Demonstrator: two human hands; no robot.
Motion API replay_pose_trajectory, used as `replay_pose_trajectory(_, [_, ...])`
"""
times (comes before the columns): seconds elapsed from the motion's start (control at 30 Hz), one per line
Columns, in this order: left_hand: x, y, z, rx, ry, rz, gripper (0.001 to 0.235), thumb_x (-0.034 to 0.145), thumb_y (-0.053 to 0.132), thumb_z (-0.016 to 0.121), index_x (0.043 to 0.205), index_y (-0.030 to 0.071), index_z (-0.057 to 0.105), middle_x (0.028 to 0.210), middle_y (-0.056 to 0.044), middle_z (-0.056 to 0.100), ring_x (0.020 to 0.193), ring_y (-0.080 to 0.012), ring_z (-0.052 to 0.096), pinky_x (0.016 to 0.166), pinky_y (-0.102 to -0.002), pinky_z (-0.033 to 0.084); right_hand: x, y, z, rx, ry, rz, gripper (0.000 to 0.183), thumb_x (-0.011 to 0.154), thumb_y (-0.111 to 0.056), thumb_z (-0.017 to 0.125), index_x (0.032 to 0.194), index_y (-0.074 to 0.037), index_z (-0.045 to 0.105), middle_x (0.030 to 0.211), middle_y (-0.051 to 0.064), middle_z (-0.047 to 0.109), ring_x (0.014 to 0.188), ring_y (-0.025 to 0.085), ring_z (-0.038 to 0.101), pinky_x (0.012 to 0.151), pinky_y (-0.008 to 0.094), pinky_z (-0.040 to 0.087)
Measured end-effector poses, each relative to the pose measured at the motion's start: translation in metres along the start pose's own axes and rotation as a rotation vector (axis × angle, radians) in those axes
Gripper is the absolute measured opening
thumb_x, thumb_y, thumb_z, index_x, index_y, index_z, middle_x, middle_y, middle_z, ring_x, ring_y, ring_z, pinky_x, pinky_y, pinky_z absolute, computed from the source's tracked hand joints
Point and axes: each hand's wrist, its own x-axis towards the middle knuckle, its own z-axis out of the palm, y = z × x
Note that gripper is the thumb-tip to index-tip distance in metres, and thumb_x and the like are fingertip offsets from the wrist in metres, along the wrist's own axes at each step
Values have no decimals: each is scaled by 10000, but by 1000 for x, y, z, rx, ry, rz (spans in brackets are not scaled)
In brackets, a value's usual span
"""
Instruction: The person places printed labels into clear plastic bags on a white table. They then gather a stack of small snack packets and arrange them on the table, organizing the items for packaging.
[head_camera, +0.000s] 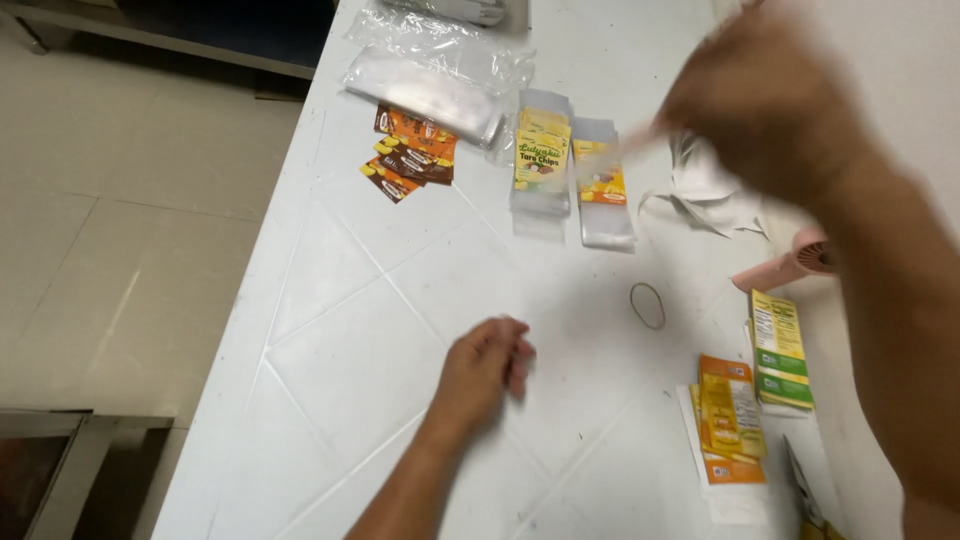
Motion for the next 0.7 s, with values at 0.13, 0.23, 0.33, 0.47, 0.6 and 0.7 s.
replay_pose_trajectory(0.13, [-7,0,-23,-232,-345,131,1005,912,783,378,1463,-51,483,1347,-302,637,1214,-369,657,1011,-438,544,-101,13,83,-211,-198,-1101,123,910,-115,603,902,-214,677,866,-17,703,1054,267,634,1089,582,419])
replay_pose_trajectory(0.23, [-32,17,-13,-47,-572,276,884,819,575,741,1456,-2,534,1378,-262,627,1236,-332,607,1049,-486,521,-148,5,109,-192,-208,-1053,82,875,-84,694,942,-131,702,799,16,715,1057,239,643,1173,550,354])
replay_pose_trajectory(0.33, [-37,-7,-4,-60,-554,164,719,749,169,862,1380,-32,581,1237,-238,674,1133,-348,654,992,-463,558,-167,3,132,-89,53,-935,149,904,-162,735,1053,-164,718,996,7,732,1232,286,608,1185,584,349])
replay_pose_trajectory(0.47, [-49,6,10,-178,-456,-35,337,888,20,659,1202,-102,638,985,-193,703,891,-297,734,815,-408,619,-206,1,144,17,389,-632,339,920,-219,792,1204,-46,726,1247,137,690,1251,389,603,1102,541,470])
replay_pose_trajectory(0.6, [-48,3,18,-33,-331,160,384,812,-11,742,1194,-38,712,1016,-165,742,946,-255,710,910,-378,566,-246,11,184,874,236,350,601,823,-199,890,1272,7,547,1083,129,594,907,254,625,731,387,574])
replay_pose_trajectory(0.7, [-38,-13,24,39,-300,216,400,773,7,822,1164,29,743,976,-109,768,925,-202,728,902,-347,571,-253,8,199,1192,208,492,438,833,-133,877,1117,16,579,818,87,632,656,152,642,513,276,587])
